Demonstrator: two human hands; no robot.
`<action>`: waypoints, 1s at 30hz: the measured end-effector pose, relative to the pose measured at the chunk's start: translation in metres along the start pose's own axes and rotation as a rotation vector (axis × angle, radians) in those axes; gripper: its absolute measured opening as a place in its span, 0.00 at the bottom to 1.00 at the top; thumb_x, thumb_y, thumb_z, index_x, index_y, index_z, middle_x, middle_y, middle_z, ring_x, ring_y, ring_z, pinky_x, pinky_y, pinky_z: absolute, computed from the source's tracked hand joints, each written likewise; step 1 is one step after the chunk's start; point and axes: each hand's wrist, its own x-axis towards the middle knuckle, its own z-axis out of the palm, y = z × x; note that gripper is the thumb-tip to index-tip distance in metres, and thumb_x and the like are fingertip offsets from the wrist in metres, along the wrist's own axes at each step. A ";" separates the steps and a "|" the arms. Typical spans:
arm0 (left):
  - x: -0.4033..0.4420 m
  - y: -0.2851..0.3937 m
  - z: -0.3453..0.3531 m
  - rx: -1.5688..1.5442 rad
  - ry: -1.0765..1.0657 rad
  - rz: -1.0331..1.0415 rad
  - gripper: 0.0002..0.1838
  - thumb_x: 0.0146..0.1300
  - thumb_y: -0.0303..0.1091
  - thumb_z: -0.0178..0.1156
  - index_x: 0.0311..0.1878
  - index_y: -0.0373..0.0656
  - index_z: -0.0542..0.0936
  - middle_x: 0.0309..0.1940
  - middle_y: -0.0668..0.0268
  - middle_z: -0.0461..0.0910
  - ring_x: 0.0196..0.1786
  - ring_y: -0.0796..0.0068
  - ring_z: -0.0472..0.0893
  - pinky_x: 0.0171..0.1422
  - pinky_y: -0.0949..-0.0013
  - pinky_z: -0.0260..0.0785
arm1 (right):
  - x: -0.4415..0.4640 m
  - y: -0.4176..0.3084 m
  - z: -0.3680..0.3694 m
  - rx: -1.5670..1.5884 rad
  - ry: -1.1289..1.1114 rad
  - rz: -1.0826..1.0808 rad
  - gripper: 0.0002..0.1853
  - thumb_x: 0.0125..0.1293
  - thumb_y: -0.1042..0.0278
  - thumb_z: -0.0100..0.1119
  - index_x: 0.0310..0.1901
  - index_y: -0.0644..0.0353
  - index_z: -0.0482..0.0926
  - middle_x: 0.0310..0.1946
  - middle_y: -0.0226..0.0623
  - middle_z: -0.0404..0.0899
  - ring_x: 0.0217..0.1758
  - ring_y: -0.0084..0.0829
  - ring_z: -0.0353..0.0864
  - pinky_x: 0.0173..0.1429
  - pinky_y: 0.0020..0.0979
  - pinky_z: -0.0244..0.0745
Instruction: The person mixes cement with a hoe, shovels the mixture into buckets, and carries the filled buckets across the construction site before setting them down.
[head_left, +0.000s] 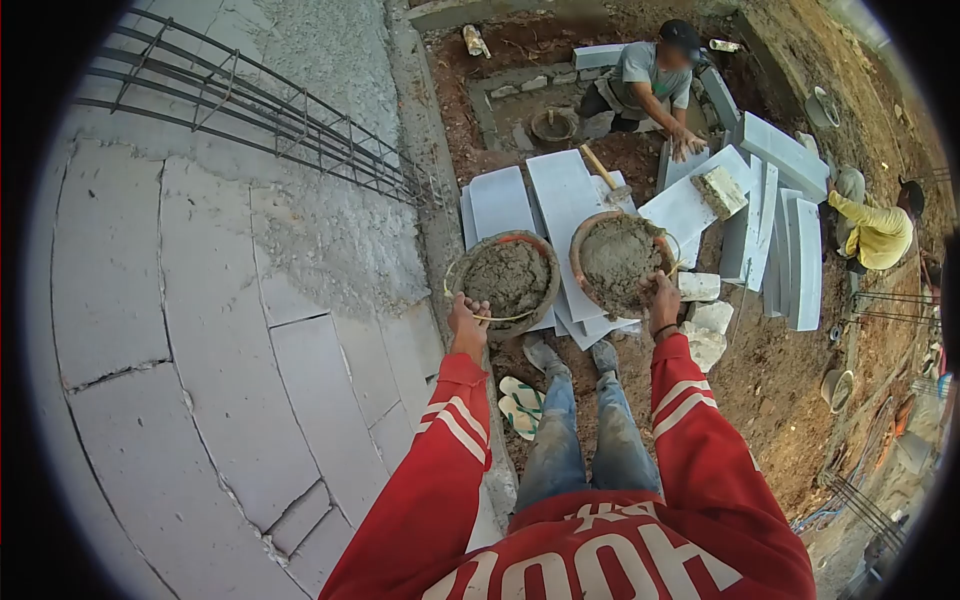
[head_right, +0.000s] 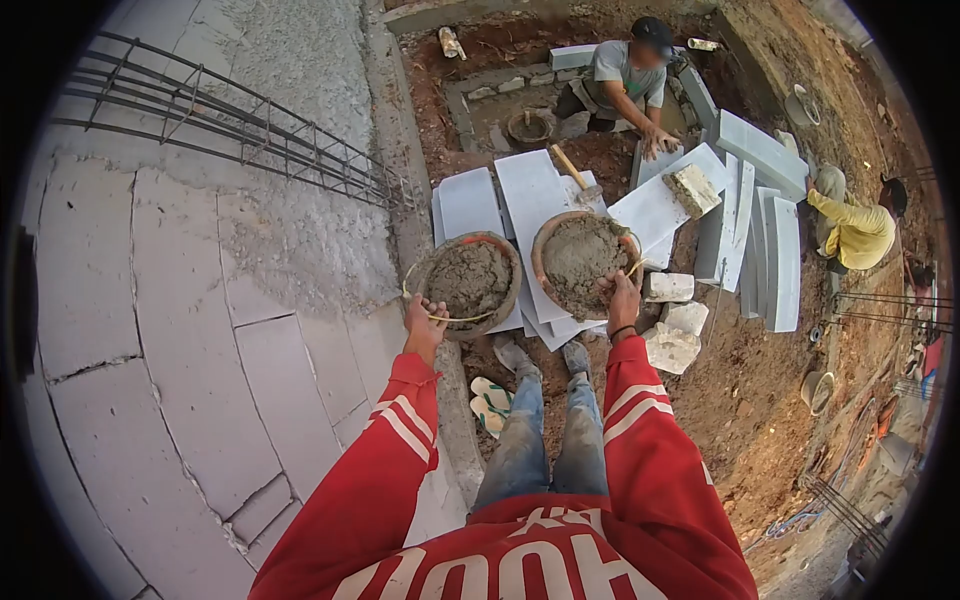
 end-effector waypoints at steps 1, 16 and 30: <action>-0.002 0.001 -0.001 0.013 -0.012 -0.008 0.15 0.71 0.48 0.54 0.31 0.50 0.68 0.20 0.71 0.69 0.29 0.67 0.78 0.44 0.59 0.68 | -0.001 0.000 -0.001 0.033 -0.002 0.000 0.18 0.75 0.54 0.47 0.40 0.62 0.77 0.33 0.37 0.82 0.36 0.29 0.83 0.40 0.29 0.79; 0.006 -0.005 -0.026 0.096 -0.114 -0.020 0.15 0.71 0.52 0.54 0.37 0.50 0.73 0.30 0.69 0.76 0.47 0.62 0.82 0.67 0.53 0.62 | 0.002 0.011 0.008 -0.142 0.117 -0.245 0.27 0.76 0.53 0.39 0.25 0.65 0.75 0.24 0.43 0.83 0.30 0.33 0.81 0.48 0.31 0.73; -0.002 0.009 -0.039 0.376 -0.189 0.037 0.13 0.62 0.49 0.64 0.43 0.57 0.73 0.45 0.69 0.82 0.47 0.63 0.82 0.50 0.61 0.68 | 0.001 -0.005 -0.005 -0.197 -0.008 -0.083 0.26 0.72 0.48 0.50 0.36 0.68 0.81 0.29 0.39 0.83 0.33 0.30 0.83 0.41 0.30 0.78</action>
